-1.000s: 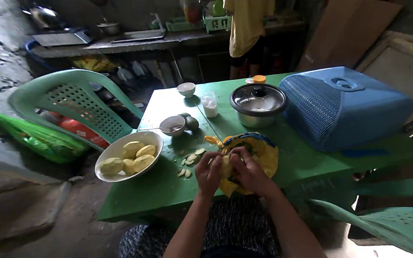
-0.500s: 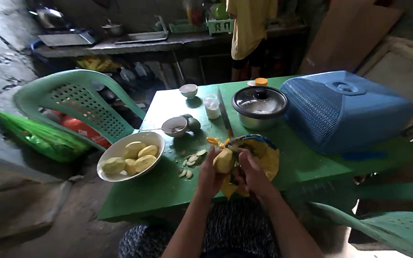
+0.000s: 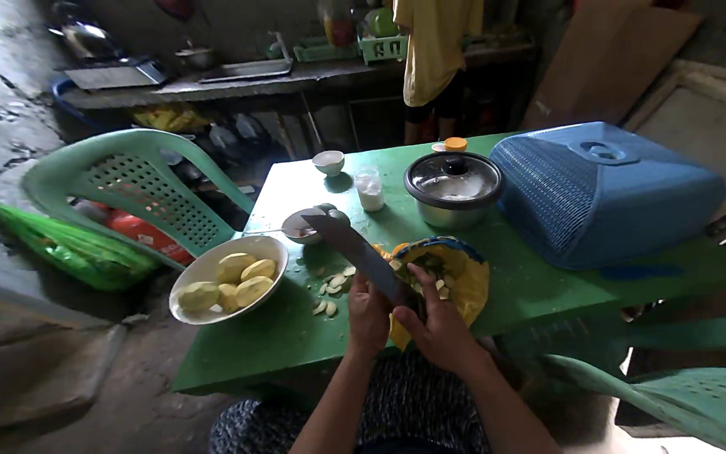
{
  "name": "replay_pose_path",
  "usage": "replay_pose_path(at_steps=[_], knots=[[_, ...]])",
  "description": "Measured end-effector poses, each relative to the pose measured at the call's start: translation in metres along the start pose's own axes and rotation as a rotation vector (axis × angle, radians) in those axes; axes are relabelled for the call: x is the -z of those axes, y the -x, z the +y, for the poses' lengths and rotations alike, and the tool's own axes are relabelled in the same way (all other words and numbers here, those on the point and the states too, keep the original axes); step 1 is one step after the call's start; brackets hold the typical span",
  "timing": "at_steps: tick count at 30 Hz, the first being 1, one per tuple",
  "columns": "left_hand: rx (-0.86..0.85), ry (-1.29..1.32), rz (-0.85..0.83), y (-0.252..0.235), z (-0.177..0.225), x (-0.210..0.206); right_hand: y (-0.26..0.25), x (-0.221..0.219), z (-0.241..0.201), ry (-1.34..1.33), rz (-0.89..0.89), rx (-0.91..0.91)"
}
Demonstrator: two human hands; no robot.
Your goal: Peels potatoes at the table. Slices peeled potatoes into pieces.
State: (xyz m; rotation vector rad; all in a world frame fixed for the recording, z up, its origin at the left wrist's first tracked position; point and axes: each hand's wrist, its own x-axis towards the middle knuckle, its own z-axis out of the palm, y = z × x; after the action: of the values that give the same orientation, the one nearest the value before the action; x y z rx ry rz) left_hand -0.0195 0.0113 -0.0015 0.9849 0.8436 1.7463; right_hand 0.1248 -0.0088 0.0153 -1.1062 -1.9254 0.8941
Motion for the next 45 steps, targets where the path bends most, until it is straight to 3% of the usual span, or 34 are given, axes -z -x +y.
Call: replay_pose_path(at_steps=[4, 12, 16, 19, 24, 32, 40, 45], knots=[[-0.028, -0.037, -0.007, 0.002, -0.001, -0.001, -0.004, -0.003, 0.000, 0.012, 0.032, 0.007], [-0.058, -0.192, -0.111, 0.001, -0.004, 0.006, -0.017, 0.000, 0.005, -0.233, 0.006, -0.059], [0.273, 0.075, -0.036, 0.002, 0.003, -0.004, -0.020, 0.007, 0.005, -0.454, -0.029, -0.150], [0.384, 0.201, -0.011, -0.001, 0.006, -0.007, -0.015, 0.008, 0.006, -0.365, -0.026, -0.127], [0.271, 0.238, -0.011, -0.002, 0.006, -0.009, 0.000, -0.002, 0.005, -0.090, 0.004, -0.016], [0.178, 0.158, 0.054, 0.008, 0.004, -0.015, 0.001, -0.006, 0.006, 0.026, 0.041, 0.001], [0.207, 0.016, -0.020, 0.001, -0.002, -0.008, -0.017, 0.004, 0.014, -0.246, -0.057, -0.085], [0.287, 0.048, -0.049, -0.004, 0.002, -0.003, -0.013, 0.006, 0.015, -0.200, -0.055, -0.076]])
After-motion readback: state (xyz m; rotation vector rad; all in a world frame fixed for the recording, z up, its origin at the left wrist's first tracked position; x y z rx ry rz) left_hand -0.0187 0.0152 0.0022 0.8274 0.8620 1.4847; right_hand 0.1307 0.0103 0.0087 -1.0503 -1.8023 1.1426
